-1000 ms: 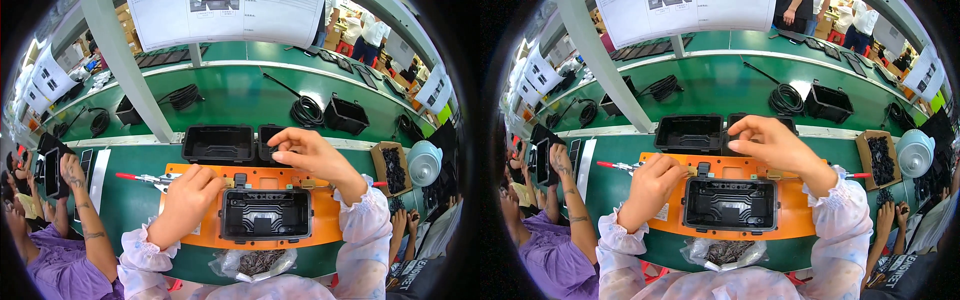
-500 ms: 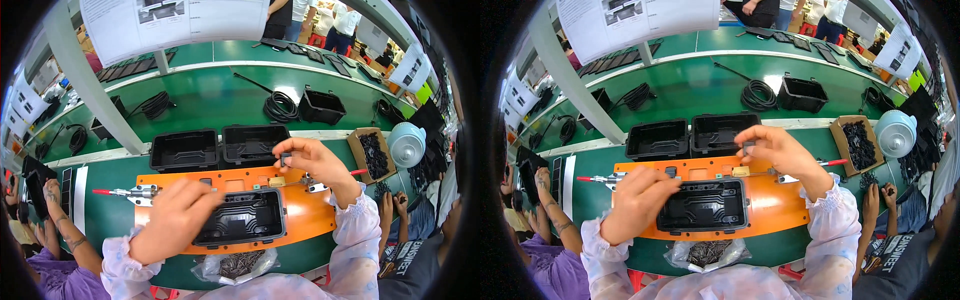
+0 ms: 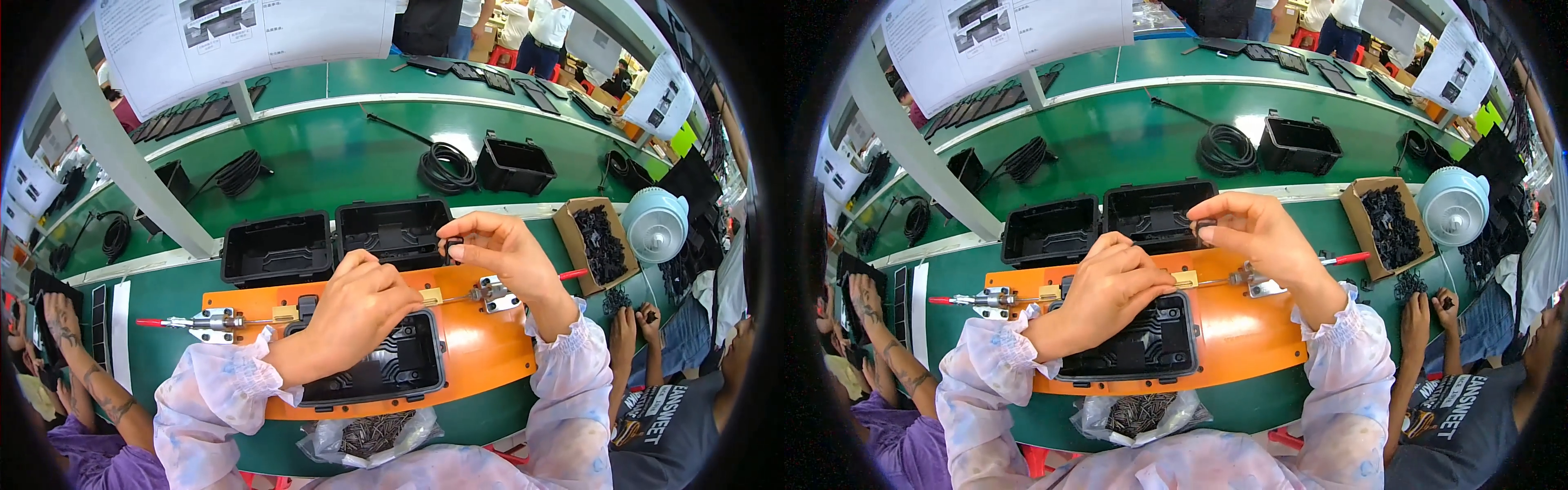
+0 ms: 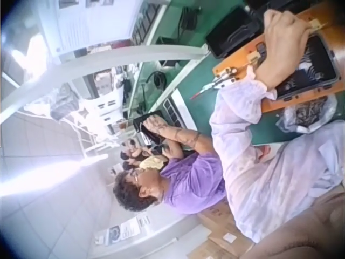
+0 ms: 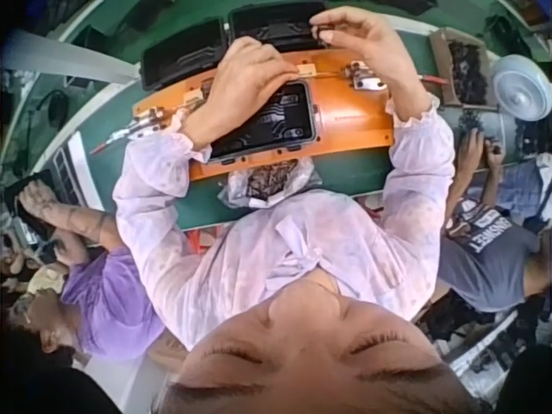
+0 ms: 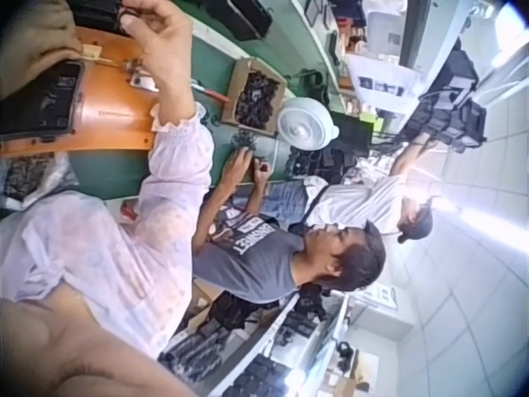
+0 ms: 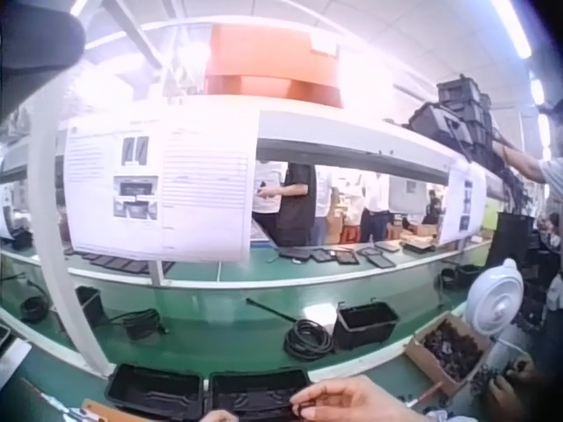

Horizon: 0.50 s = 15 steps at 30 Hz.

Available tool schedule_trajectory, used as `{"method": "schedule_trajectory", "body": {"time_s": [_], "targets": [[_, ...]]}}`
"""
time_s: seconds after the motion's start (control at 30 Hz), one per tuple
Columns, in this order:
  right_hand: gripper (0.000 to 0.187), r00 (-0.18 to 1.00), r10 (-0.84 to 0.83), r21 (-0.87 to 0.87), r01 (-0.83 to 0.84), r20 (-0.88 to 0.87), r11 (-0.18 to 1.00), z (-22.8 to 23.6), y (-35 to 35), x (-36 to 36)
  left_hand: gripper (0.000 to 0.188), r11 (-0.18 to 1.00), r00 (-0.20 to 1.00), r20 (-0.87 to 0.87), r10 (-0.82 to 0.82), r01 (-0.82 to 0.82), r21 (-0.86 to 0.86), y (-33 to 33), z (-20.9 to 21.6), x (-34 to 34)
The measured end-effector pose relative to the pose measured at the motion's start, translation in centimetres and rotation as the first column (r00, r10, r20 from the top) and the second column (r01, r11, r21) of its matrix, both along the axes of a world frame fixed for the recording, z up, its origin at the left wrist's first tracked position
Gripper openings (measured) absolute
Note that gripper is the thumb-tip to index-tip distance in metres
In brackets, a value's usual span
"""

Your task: The person places a black plastic box into an orange fixture, inserts small metal components into the box by hand, and secures them using the fixture's toggle clamps. They repeat this process with multiple boxes, setting each completed unit aside on the green workspace.

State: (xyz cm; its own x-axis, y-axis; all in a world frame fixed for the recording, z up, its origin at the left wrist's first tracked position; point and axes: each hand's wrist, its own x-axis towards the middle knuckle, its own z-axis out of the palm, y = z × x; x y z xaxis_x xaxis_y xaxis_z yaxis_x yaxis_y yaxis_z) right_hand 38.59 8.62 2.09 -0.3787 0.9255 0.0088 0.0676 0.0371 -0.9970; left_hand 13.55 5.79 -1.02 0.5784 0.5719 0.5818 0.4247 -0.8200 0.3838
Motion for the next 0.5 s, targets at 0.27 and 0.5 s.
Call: {"method": "schedule_trajectory", "body": {"time_s": [0.27,0.5], "targets": [[0.024,1.000,0.020,0.032,-0.019,-0.024,0.999,-0.6,0.6,-0.4,0.015,0.995,0.996,0.003,-0.087,0.087,0.047,0.8,-0.3,1.9],[0.024,0.998,0.042,-0.008,-0.042,0.048,0.999,-0.1,0.5,-1.6,0.041,0.989,0.983,-0.111,-0.146,0.148,0.012,-1.5,0.3,-0.4]]}}
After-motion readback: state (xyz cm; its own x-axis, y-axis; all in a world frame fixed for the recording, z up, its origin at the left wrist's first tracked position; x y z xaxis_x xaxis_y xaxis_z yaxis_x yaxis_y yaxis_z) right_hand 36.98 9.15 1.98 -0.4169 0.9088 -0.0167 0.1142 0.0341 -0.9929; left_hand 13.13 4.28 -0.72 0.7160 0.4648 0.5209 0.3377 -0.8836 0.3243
